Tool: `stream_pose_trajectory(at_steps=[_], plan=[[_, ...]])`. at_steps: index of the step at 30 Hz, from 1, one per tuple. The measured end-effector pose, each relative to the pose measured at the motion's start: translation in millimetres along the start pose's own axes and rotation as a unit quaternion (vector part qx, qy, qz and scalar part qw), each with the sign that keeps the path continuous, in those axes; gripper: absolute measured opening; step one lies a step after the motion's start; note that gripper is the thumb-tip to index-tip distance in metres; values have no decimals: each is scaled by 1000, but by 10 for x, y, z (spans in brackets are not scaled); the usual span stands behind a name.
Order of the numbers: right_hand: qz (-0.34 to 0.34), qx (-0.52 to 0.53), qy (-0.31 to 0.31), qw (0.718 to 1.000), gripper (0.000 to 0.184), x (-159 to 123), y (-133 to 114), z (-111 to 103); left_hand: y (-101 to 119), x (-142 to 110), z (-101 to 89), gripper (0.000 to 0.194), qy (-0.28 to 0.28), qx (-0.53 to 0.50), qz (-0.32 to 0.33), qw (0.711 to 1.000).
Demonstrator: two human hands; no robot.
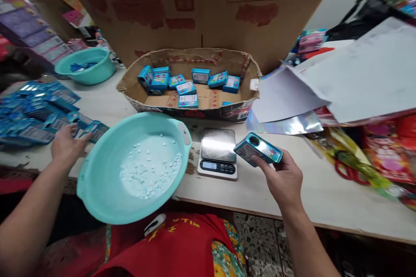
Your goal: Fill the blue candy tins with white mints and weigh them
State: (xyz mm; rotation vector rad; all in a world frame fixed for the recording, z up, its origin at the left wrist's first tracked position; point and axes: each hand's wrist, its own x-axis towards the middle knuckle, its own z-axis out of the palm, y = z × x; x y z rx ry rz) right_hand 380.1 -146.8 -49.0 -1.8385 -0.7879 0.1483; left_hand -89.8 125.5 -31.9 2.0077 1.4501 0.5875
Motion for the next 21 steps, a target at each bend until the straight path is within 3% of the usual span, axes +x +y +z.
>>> stream_pose_trajectory(at_steps=[2, 3, 4, 6, 8, 10, 14, 17, 21], plan=[[-35, 29, -49, 998, 42, 56, -108, 215, 162, -95, 88, 45, 175, 139, -22, 974], [-49, 38, -81, 995, 42, 65, -133, 338, 279, -141, 178, 46, 191, 174, -12, 966], [-58, 44, -112, 991, 42, 63, -143, 460, 407, -185, 297, 46, 144, 172, 10, 974], [-59, 57, -160, 984, 42, 46, -132, 659, 660, -271, 593, 43, -31, 129, 60, 989], [-57, 82, -185, 978, 50, 39, -102, 742, 867, -367, 899, 41, -201, 113, 100, 968], [-63, 118, -178, 975, 60, 58, -62, 690, 1005, -479, 1139, 42, -312, 138, 129, 931], [-22, 136, -87, 987, 47, 86, 90, 358, 1056, -693, 1283, 40, -415, 180, 120, 884], [45, 115, -38, 992, 40, 27, 259, 142, 944, -789, 1170, 35, -462, 159, 87, 868], [105, 118, -51, 986, 39, -82, 409, 51, 780, -839, 983, 18, -485, 136, 52, 862]])
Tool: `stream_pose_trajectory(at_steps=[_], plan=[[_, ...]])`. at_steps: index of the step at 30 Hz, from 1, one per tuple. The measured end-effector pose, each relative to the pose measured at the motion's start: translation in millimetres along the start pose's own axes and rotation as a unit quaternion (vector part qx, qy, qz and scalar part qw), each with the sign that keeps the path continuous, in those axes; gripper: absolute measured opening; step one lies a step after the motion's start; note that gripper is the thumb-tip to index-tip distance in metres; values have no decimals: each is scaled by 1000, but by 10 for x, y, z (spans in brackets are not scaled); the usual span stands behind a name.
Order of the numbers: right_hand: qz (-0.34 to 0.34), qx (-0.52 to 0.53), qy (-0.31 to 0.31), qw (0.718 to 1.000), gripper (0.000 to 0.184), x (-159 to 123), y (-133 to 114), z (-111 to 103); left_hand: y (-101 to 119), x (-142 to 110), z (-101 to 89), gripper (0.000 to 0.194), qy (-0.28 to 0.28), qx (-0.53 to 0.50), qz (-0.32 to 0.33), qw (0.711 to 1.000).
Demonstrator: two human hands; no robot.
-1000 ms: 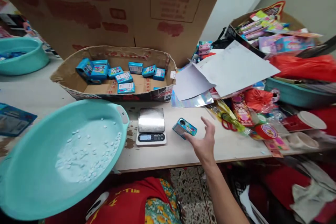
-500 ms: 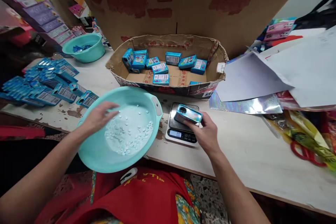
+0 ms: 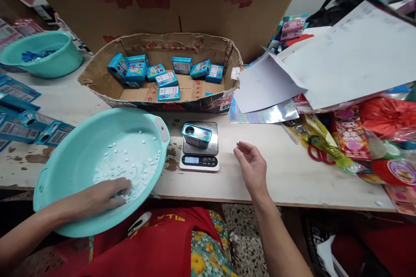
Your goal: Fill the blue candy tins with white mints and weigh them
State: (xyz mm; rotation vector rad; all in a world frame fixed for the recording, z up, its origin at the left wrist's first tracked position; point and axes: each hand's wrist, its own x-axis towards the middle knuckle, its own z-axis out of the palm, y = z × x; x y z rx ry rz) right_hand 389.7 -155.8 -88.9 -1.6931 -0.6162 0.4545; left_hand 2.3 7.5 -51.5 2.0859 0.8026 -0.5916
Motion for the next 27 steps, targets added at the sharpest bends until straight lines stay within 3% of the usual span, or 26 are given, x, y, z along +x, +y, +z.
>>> stream_pose_trajectory(at_steps=[6, 10, 12, 15, 17, 21, 23, 25, 27], plan=[[3, 18, -20, 1000, 39, 23, -11, 77, -36, -100, -117, 12, -21, -102, -13, 994], [-10, 24, -26, 999, 40, 74, -52, 97, -73, -181, -183, 17, -13, -254, -17, 967], [-10, 23, -27, 999, 39, 85, -75, 96, -100, -232, -193, 18, 35, -379, -19, 924], [-12, 25, -37, 999, 37, 87, -116, 110, -80, -263, -207, 16, 136, -560, -2, 817], [-14, 28, -46, 998, 35, 87, -143, 140, -10, -232, -229, 20, 202, -622, 11, 757], [-45, 43, -83, 995, 35, 94, -207, 291, 175, -83, -267, 27, 281, -671, 6, 686], [-88, 31, -114, 989, 46, 103, -255, 419, 226, 9, -244, 26, 294, -664, -16, 687], [-121, -1, -148, 981, 56, 109, -328, 564, 237, 88, -201, 27, 249, -630, -53, 734], [-137, -31, -178, 974, 50, 102, -441, 690, 230, 123, -185, 30, 180, -588, -81, 784]])
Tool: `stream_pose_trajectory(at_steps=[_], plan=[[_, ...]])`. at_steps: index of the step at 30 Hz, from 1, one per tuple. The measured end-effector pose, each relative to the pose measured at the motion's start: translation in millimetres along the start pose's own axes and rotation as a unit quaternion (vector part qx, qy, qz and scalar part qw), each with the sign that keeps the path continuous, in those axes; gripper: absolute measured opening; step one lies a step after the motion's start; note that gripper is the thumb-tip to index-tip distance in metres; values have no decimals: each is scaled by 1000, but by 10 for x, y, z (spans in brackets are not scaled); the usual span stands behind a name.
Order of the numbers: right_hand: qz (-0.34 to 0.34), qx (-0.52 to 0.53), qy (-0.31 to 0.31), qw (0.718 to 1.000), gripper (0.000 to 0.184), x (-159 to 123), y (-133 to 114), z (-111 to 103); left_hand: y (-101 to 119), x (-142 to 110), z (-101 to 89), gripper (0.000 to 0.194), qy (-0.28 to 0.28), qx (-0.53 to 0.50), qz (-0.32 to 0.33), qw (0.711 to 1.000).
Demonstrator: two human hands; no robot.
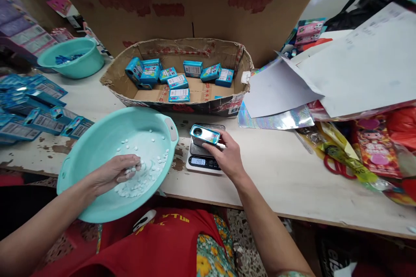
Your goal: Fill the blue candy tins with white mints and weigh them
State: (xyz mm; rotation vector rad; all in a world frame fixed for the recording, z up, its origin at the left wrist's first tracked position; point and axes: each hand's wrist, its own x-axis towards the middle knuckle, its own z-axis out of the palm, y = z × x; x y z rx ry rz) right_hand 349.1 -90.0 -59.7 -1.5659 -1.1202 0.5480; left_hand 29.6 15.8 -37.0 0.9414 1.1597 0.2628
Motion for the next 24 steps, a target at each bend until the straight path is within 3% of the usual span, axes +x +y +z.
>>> stream_pose_trajectory(at_steps=[3, 6, 9, 12, 15, 18, 20, 24], plan=[[-36, -11, 0, 999, 36, 61, -285, 99, 150, -79, -41, 27, -37, 88, 36, 995], [-112, -8, -12, 994, 36, 97, -666, 198, 533, -323, -84, 21, -30, 213, 121, 969], [-176, -20, -112, 978, 32, 141, -984, 424, 949, -598, -62, 20, -15, 316, 186, 930], [-203, -44, -203, 957, 30, 170, -1126, 753, 1172, -718, -4, 18, -4, 420, 228, 878], [-195, -68, -243, 948, 29, 162, -1119, 1029, 1153, -658, -1, 17, 4, 524, 260, 811], [-174, -76, -251, 949, 28, 140, -1064, 1164, 1029, -557, -59, 21, 22, 581, 307, 753], [-170, -75, -252, 950, 28, 134, -1036, 1200, 966, -522, -104, 23, 33, 595, 322, 736], [-166, -75, -255, 950, 28, 135, -1005, 1247, 930, -506, -165, 25, 24, 585, 329, 741]])
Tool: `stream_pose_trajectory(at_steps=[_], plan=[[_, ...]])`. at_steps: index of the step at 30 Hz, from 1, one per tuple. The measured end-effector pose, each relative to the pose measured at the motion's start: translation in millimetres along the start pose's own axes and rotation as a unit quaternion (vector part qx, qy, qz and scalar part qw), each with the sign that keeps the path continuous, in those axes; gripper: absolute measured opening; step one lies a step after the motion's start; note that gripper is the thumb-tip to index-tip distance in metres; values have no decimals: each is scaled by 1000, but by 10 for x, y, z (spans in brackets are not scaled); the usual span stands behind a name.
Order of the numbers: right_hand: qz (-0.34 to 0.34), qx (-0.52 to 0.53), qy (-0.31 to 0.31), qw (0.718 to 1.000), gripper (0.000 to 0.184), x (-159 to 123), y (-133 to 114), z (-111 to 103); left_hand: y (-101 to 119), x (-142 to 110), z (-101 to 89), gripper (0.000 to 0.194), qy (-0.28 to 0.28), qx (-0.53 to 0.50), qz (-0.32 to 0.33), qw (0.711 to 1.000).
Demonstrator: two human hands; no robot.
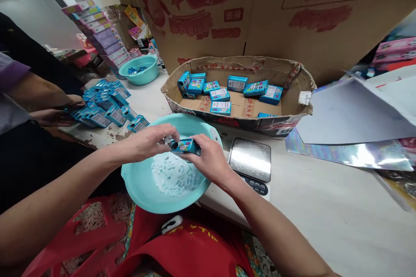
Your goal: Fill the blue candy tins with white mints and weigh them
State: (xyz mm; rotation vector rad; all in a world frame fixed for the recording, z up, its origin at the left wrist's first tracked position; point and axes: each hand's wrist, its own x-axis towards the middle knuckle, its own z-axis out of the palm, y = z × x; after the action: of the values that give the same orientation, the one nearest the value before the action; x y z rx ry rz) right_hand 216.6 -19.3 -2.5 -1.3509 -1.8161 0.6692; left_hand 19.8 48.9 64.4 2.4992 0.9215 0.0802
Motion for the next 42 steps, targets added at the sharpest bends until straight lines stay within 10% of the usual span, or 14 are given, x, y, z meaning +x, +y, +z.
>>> stream_pose_trajectory(at_steps=[11, 16, 21, 25, 33, 42], plan=[[29, 28, -13, 999, 30, 50, 92, 110, -29, -47, 83, 14, 42, -93, 7, 995], [38, 102, 33, 994, 33, -32, 140, 57, -313, -128, 175, 16, 138, -83, -118, 980], [37, 82, 115, 989, 33, -116, 198, 120, -626, -190, 729, 36, -176, 30, -178, 968], [33, 70, 151, 985, 30, -125, 217, 200, -514, -262, 1031, 42, -303, 15, -147, 941], [36, 47, 178, 982, 28, -144, 210, 235, -144, -198, 1123, 42, -291, -116, -91, 945], [47, 116, 147, 981, 31, -123, 105, 131, -437, -388, 929, 20, -233, -247, -138, 930]])
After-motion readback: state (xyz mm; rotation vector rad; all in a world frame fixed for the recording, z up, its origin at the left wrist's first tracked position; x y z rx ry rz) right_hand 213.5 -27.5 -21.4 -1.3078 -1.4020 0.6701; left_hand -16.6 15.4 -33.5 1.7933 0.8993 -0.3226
